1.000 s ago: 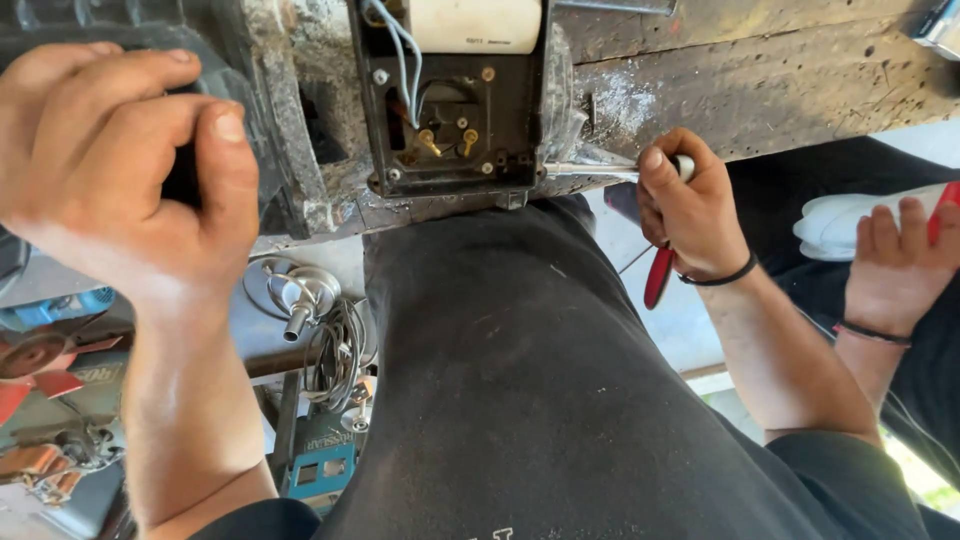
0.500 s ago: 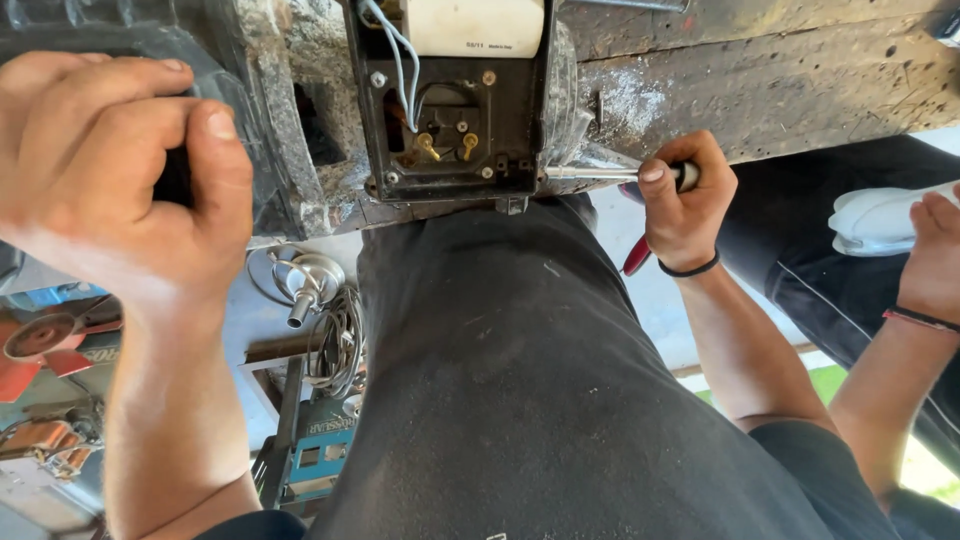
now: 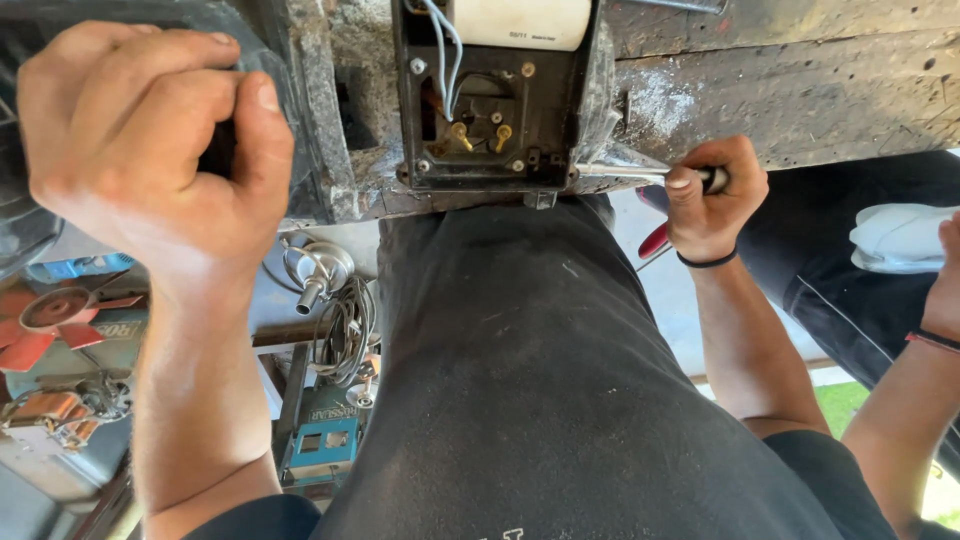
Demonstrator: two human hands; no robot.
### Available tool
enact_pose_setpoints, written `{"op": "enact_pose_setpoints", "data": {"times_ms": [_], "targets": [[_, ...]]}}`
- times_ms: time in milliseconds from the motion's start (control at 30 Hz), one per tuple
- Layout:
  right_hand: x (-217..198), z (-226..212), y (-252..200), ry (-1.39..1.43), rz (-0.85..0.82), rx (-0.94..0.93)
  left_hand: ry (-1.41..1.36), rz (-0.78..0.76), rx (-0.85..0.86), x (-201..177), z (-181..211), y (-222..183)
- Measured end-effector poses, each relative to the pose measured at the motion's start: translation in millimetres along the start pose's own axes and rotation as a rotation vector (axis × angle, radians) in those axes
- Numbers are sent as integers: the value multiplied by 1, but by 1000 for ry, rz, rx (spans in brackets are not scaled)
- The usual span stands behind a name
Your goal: Loosening bolts and disassembling a pump housing using a wrench, hammer, and screwdriver.
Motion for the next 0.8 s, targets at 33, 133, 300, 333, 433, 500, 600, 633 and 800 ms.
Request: {"op": "enact_pose_setpoints", "data": {"times_ms": [33,133,300,333,433,500,600,633,800], "targets": [[2,3,0,3,-3,-1,3,-1,-3,-1,0,0],[2,2,0,-19,64,-108,-6,-4,-8,-2,-1,0],[4,7,-2,17,157,-289,-13,-6,-8,-1,-3,-2],[4,7,-3,16,155,-285,-15,-9,-11,0,-3,-2],[5,-3,-2,14,190,-321,-8,-16,-19,-4,-3,-2],[2,-9,-1,-90,161,-221,-21,-23,-22,-2,-3,-1],[6,-9,5,75,16,55,-33,-12,-15,-3,-4,-4],[3,-18,8,74,16,54,-33,-10,-15,-3,-3,-3],[30,-17,0,668,-423,753,-52,-17,-22,-6,-3,-1]]}}
Point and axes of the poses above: each hand's wrist, its own y-axis towards the middle knuckle, its own x-axis out of the palm, z = x × y, the point moved 9 cm from there along y, towards the middle knuckle, and after that the axes turned 8 degrees about -z, right-handed, at the moved point
